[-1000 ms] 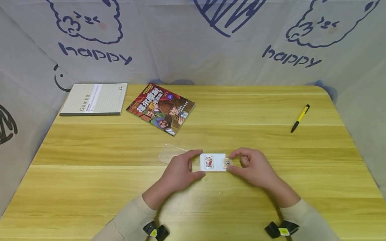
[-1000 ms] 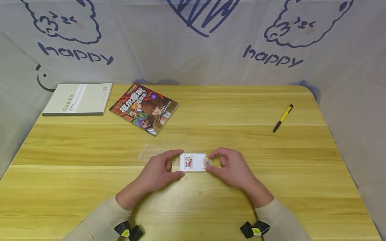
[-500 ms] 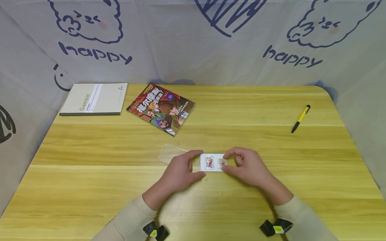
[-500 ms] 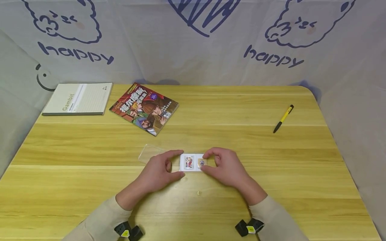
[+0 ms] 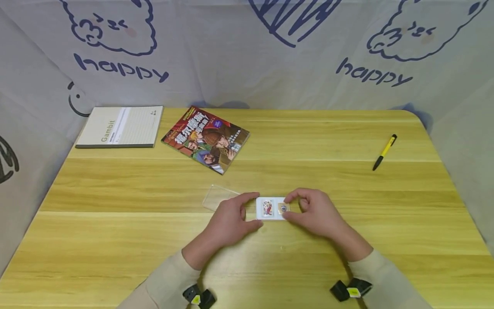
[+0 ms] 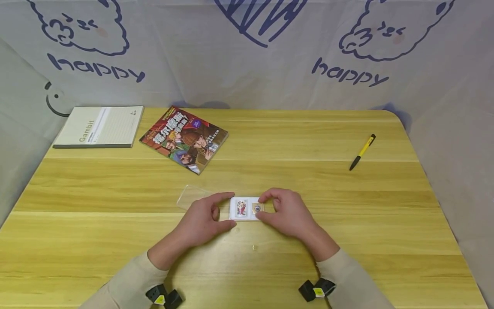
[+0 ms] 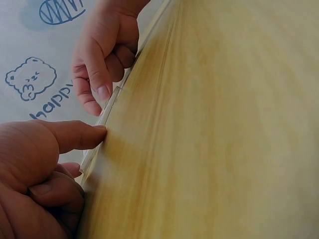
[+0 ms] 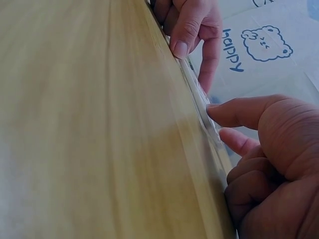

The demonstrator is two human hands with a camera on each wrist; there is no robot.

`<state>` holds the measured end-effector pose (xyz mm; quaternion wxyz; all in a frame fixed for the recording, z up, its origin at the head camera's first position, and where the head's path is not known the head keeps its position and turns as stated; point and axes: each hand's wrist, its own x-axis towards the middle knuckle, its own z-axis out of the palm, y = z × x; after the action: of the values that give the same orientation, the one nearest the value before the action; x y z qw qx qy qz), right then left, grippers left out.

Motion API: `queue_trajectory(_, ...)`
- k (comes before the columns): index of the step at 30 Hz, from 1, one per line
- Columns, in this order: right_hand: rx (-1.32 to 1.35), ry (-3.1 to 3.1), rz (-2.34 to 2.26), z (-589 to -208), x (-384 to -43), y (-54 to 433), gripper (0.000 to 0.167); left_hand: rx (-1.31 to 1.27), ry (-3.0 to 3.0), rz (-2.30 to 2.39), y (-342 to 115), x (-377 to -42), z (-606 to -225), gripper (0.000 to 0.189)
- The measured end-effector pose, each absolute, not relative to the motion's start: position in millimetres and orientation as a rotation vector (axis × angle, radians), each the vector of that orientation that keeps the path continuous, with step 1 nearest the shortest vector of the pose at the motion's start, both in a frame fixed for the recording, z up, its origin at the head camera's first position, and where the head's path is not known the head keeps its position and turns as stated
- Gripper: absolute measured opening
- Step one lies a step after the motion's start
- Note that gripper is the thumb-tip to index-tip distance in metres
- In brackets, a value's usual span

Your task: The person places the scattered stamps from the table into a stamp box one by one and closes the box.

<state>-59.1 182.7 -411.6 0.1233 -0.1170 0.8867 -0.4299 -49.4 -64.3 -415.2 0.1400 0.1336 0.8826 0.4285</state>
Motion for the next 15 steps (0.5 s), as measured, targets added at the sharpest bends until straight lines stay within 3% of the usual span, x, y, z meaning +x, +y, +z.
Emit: queue_trajectory(15, -0.315, 2.578, -1.263, -413.5, -60.1, 182.0, 0.028, 0.373, 2.546, 1.231, -64.3, -49.2, -414.6, 0.066)
